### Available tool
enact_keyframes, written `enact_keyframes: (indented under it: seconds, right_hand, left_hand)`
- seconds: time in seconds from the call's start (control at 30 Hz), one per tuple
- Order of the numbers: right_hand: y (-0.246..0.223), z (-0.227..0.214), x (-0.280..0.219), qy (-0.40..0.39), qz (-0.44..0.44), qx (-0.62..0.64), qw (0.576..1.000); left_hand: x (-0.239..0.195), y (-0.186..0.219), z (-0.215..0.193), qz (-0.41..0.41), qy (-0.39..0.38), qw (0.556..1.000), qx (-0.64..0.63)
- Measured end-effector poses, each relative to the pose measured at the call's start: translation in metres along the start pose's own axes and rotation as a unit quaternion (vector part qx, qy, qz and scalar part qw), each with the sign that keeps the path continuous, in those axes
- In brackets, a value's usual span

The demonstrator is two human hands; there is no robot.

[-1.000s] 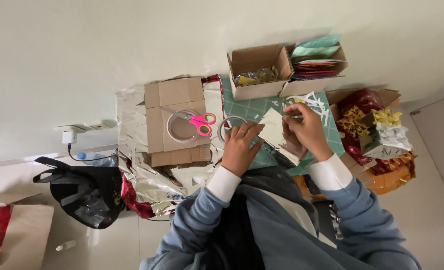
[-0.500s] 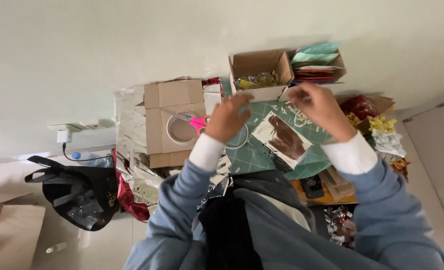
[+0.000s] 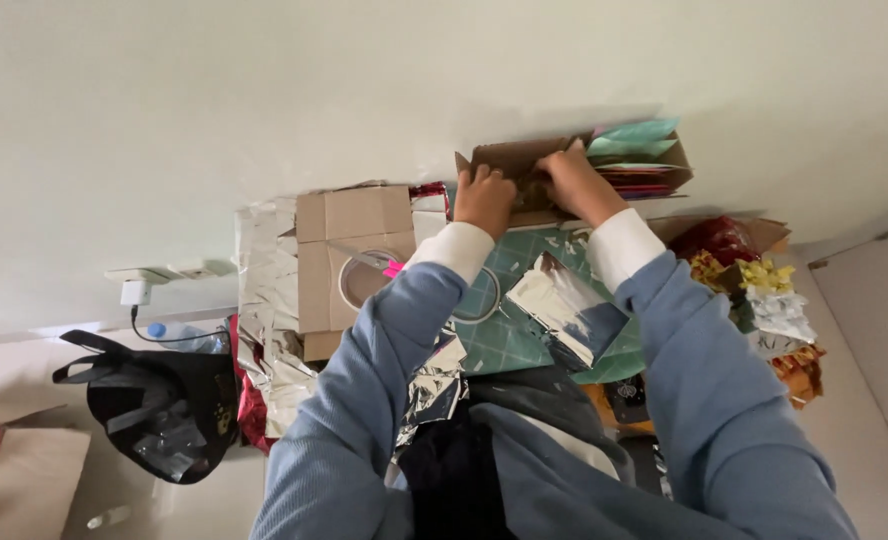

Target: A person is wrapping a small gift, which involves cutting small strips of tape with scissors and applying them to secure the wrapping paper.

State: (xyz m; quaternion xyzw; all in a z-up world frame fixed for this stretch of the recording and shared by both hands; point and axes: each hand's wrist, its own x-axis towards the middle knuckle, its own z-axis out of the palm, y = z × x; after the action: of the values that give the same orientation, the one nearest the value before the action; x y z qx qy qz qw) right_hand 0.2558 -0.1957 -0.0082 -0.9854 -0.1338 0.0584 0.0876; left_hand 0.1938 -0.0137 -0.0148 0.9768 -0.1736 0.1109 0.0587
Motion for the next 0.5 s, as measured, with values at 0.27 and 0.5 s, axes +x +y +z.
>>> enact_keyframes:
  seconds: [0.27,0.5]
  right_hand:
    - [-0.033,-0.015,-0.020,0.000,-0.084,-0.173,0.981]
    - [-0.035,0.013,-0.003,0.068,-0.088,-0.123,0.986]
  left_hand:
    - [-0.002,0.001,0.026,0.010,0.027,1.000,-0.003]
    - [-0.002,0.001,0.016,0.008,0.012,1.000,0.001]
